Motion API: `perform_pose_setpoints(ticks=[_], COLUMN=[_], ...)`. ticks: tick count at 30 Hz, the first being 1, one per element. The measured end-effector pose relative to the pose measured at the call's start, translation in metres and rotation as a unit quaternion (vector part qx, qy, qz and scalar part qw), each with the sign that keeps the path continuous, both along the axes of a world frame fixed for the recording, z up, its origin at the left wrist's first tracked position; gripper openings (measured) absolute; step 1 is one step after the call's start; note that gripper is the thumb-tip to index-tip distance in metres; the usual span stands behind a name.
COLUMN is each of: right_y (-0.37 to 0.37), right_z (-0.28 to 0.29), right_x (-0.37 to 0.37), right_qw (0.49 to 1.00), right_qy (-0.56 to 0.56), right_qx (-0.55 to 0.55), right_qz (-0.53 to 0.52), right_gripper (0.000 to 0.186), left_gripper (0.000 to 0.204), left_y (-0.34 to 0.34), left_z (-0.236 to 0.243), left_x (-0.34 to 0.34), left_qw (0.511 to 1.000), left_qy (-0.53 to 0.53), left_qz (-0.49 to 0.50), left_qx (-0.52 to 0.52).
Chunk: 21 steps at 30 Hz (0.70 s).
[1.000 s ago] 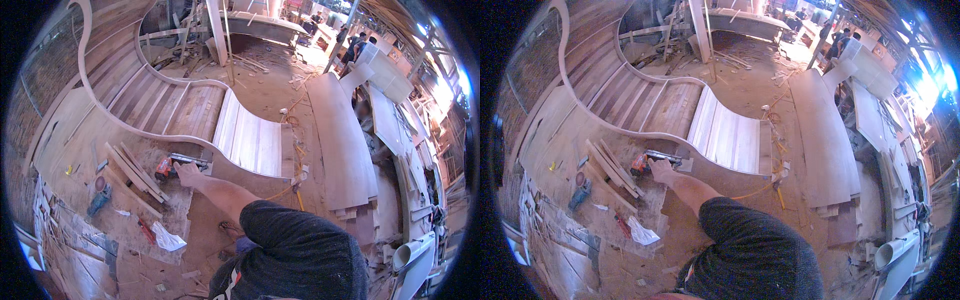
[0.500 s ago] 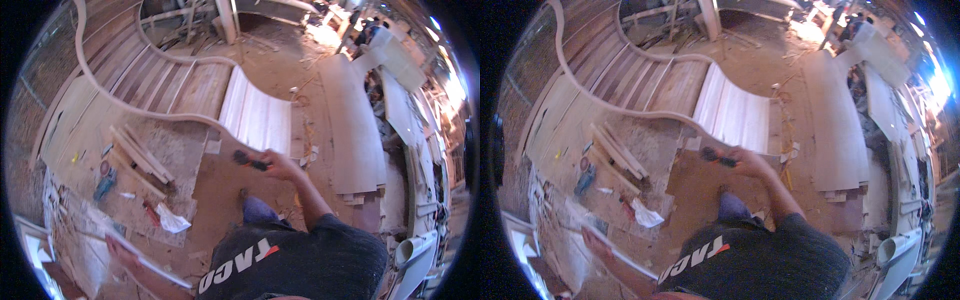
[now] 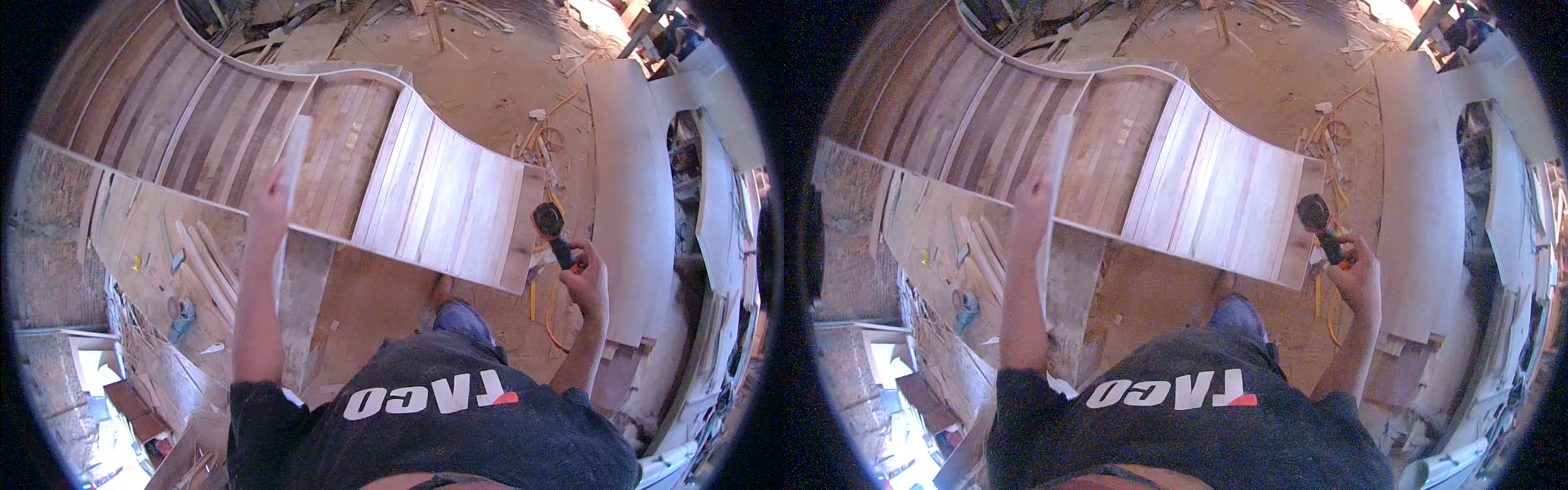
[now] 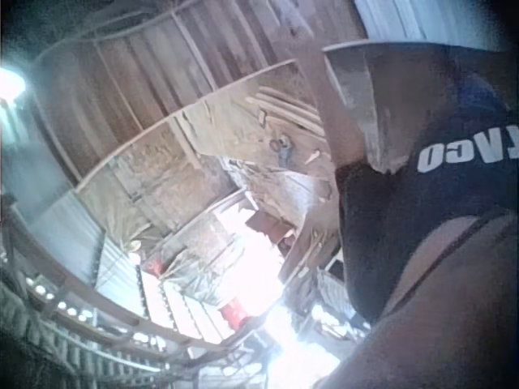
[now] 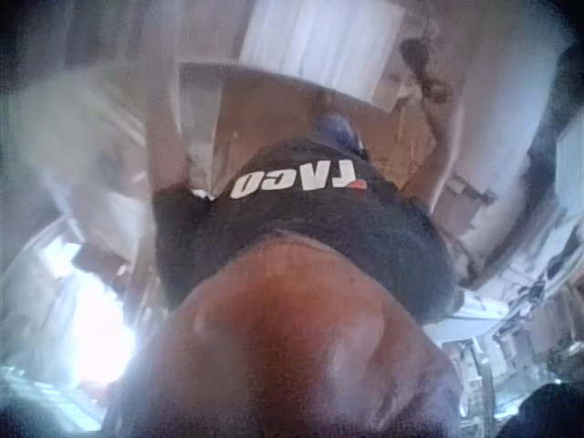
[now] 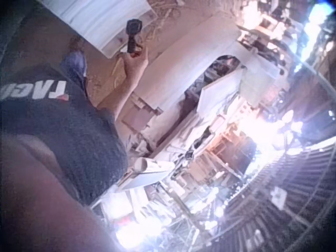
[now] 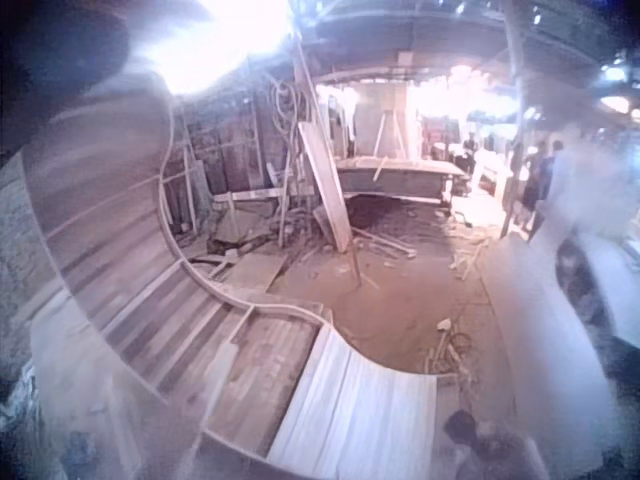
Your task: The person uses a nail gun to attach thin wooden strips to a curved frame, then applies glue to a separate piece of wood using a cloth before attaching it to the structure.
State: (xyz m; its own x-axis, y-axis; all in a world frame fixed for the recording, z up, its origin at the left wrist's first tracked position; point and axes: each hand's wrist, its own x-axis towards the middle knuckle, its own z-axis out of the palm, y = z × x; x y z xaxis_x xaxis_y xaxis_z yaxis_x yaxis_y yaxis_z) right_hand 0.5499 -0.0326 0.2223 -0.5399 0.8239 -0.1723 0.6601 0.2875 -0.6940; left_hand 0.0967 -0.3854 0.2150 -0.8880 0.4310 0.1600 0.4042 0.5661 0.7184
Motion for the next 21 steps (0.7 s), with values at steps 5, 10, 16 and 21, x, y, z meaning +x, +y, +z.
perform_pose_setpoints(ticks=[5, 10, 16, 21], right_y=[0.081, 0.132, 0.146, 0.153], right_z=[-0.009, -0.029, -0.043, -0.048], right_x=[-0.04, -0.064, -0.072, -0.087], right_qw=[0.999, 0.997, 0.988, 0.988], right_qy=[-0.025, -0.046, -0.026, -0.044], right_qx=[0.0, -0.028, -0.089, -0.086], right_qz=[-0.02, -0.059, -0.126, -0.121], right_gripper=[0.048, 0.048, 0.046, 0.045], left_gripper=[0.04, 0.038, 0.041, 0.043], left_y=[0.16, 0.246, 0.278, 0.289], left_z=[-0.062, -0.119, -0.157, -0.184], left_x=[-0.061, -0.085, -0.102, -0.113], left_qw=[0.999, 0.991, 0.989, 0.988], left_qy=[0.02, 0.027, 0.048, 0.035], left_qz=[-0.039, 0.004, -0.02, -0.013], left_qx=[0.003, -0.13, -0.14, -0.148])
